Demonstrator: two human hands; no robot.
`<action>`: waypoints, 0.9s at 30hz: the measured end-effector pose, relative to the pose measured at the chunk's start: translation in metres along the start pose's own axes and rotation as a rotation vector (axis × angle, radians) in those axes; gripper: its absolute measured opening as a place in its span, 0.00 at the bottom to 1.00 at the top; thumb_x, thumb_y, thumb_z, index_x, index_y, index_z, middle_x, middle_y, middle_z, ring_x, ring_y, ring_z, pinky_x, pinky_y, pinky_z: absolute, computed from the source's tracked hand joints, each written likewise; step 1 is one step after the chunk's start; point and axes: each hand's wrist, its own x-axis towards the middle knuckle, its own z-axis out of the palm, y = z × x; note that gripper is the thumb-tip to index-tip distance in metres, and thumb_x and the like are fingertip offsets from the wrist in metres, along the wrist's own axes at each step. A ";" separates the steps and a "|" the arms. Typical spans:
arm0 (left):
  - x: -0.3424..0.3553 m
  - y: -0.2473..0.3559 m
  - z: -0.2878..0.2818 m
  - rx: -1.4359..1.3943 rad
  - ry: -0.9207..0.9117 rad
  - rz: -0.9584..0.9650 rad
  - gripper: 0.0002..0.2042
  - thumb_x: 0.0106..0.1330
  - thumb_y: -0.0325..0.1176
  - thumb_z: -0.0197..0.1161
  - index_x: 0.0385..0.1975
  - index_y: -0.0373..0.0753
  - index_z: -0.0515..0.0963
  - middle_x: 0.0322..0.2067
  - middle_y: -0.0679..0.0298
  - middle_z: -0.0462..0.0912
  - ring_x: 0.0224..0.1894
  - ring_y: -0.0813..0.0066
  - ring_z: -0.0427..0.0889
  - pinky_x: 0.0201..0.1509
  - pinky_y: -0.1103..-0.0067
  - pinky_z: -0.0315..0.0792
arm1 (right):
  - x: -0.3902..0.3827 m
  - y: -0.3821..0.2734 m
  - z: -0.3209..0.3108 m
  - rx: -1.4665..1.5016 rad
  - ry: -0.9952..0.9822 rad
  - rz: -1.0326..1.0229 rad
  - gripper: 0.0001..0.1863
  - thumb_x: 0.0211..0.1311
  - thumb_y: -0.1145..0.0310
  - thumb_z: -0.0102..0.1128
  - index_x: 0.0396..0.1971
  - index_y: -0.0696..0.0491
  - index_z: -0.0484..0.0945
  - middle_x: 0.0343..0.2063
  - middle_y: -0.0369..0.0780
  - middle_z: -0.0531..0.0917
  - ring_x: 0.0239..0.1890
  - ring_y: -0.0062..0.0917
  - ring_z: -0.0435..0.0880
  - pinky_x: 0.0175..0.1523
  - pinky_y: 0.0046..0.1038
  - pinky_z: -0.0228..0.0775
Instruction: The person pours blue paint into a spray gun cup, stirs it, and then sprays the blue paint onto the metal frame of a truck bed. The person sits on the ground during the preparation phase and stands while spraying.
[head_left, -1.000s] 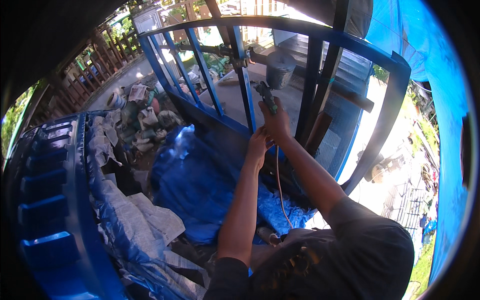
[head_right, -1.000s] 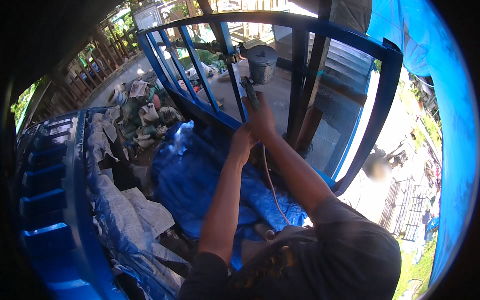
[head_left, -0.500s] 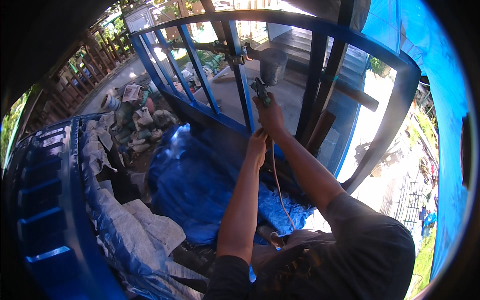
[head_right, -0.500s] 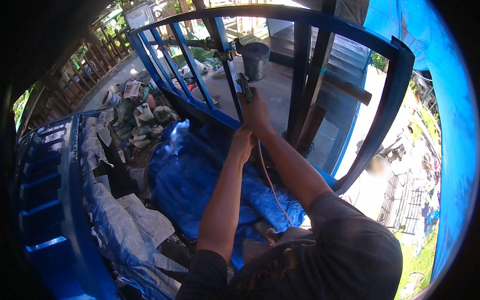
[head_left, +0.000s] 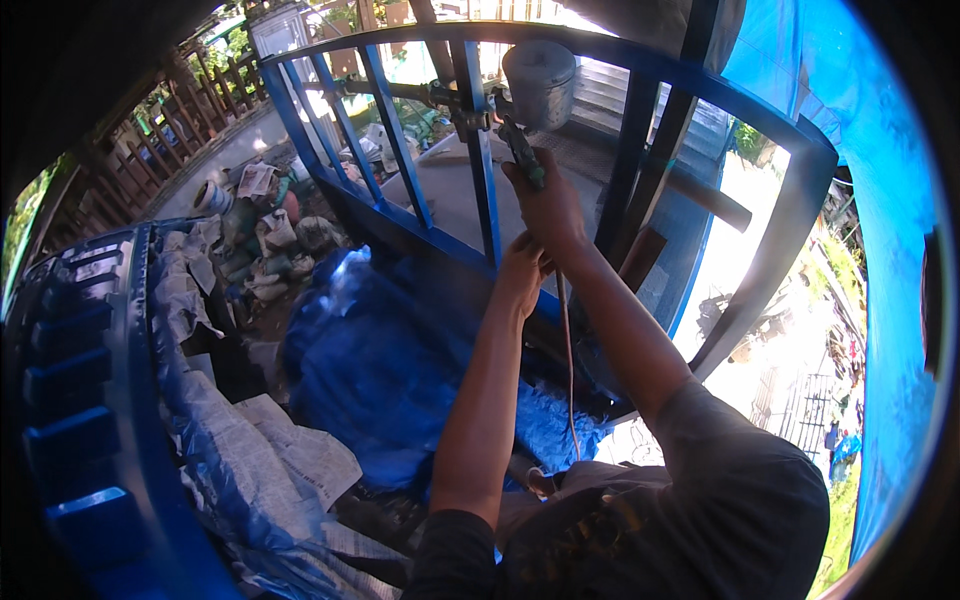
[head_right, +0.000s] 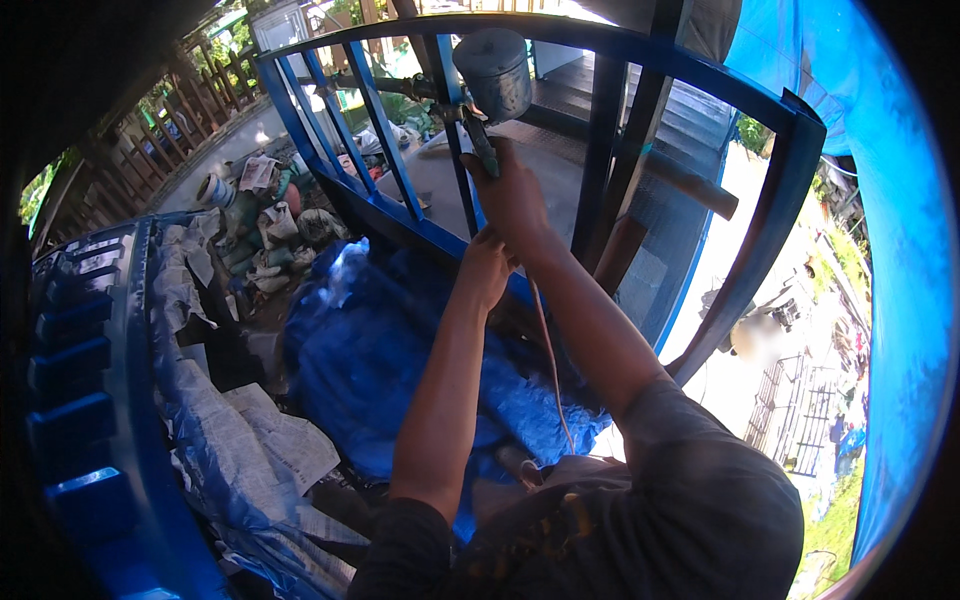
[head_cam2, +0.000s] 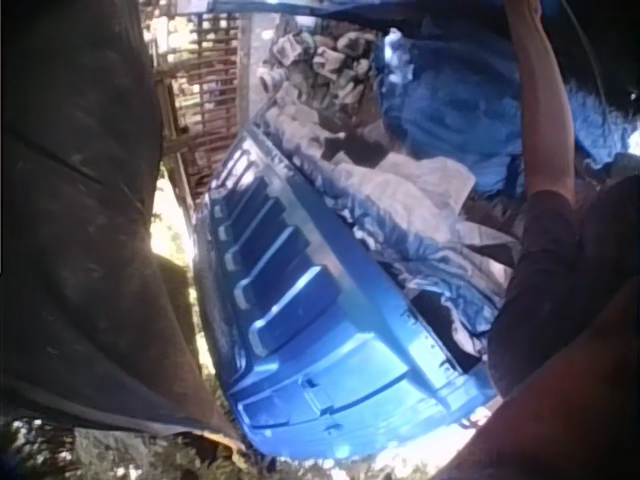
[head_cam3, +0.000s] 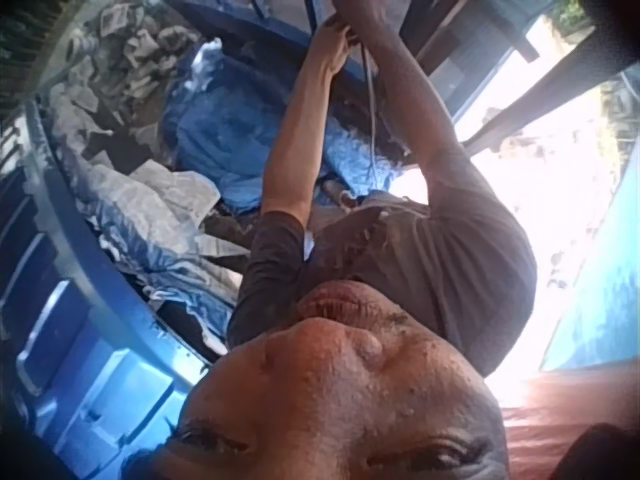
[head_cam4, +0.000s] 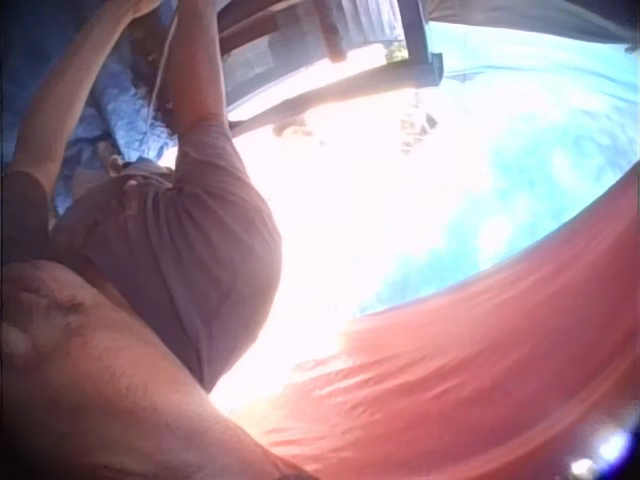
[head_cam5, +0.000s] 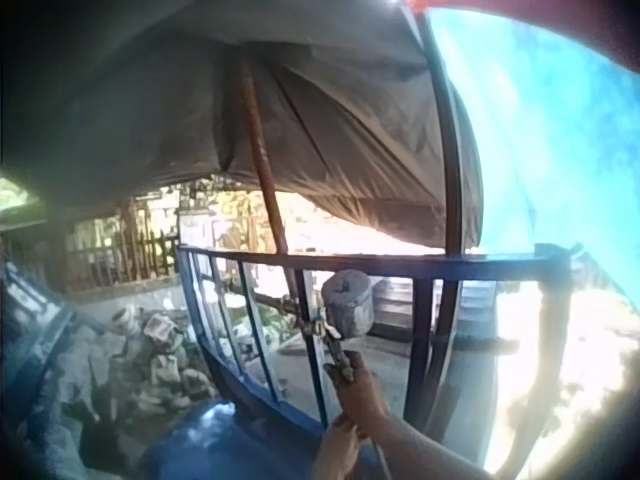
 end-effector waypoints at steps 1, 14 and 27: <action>0.002 -0.001 -0.001 -0.005 -0.021 -0.007 0.21 0.74 0.43 0.64 0.59 0.39 0.75 0.45 0.64 0.82 0.47 0.72 0.82 0.52 0.72 0.72 | 0.000 -0.001 -0.001 -0.032 0.004 0.001 0.31 0.68 0.42 0.62 0.60 0.48 0.72 0.30 0.53 0.85 0.36 0.49 0.87 0.41 0.47 0.74; 0.014 0.038 0.016 0.099 -0.077 0.084 0.24 0.74 0.47 0.62 0.62 0.38 0.73 0.50 0.63 0.82 0.52 0.70 0.83 0.58 0.70 0.73 | 0.013 -0.024 -0.012 0.140 0.141 -0.176 0.29 0.69 0.46 0.63 0.60 0.50 0.71 0.29 0.50 0.85 0.29 0.40 0.88 0.35 0.40 0.75; 0.018 0.032 0.018 0.033 -0.065 0.110 0.28 0.72 0.47 0.65 0.65 0.36 0.70 0.50 0.62 0.82 0.51 0.71 0.83 0.55 0.71 0.75 | 0.014 -0.033 -0.017 0.070 0.094 -0.183 0.27 0.70 0.45 0.61 0.58 0.49 0.72 0.37 0.55 0.87 0.43 0.58 0.85 0.43 0.52 0.75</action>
